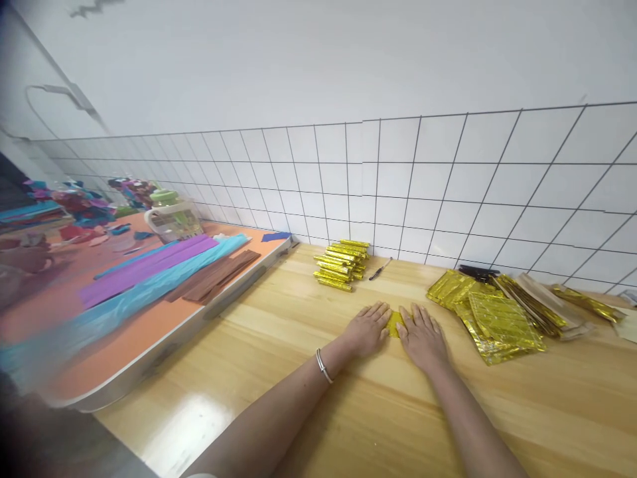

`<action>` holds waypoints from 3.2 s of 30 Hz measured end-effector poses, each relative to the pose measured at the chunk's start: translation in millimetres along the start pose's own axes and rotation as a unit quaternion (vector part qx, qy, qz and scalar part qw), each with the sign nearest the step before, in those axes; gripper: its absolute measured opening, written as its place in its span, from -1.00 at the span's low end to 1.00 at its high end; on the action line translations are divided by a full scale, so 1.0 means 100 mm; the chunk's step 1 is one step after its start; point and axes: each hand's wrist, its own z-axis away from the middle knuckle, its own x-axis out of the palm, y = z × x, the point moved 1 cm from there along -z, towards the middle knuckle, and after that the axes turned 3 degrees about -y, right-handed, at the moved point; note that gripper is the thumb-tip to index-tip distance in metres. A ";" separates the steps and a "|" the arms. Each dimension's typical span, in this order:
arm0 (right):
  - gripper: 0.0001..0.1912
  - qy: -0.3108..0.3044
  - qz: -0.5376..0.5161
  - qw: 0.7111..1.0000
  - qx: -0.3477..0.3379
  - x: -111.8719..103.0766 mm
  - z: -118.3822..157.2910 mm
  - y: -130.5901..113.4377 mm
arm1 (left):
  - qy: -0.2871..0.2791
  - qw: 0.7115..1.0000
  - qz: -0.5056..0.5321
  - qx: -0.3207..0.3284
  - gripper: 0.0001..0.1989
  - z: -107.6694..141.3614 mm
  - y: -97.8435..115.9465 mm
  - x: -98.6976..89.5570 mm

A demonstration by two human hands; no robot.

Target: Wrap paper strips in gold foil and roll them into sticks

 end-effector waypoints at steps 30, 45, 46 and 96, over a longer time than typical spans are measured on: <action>-0.43 0.052 -0.062 0.995 0.053 -0.10 0.27 0.43 | -0.012 0.996 0.082 -0.037 -0.43 0.09 -0.42 -0.10; -0.86 0.127 -0.190 0.973 0.015 -0.28 0.29 0.37 | 0.080 0.970 0.223 -0.056 -0.53 0.04 -0.55 0.04; -0.87 0.131 -0.196 0.972 0.013 -0.29 0.29 0.36 | 0.083 0.968 0.230 -0.056 -0.51 0.04 -0.55 0.03; -0.82 0.074 -0.239 0.957 -0.148 -0.50 0.31 0.14 | -0.019 0.929 0.366 0.044 -0.78 0.18 -0.49 -0.42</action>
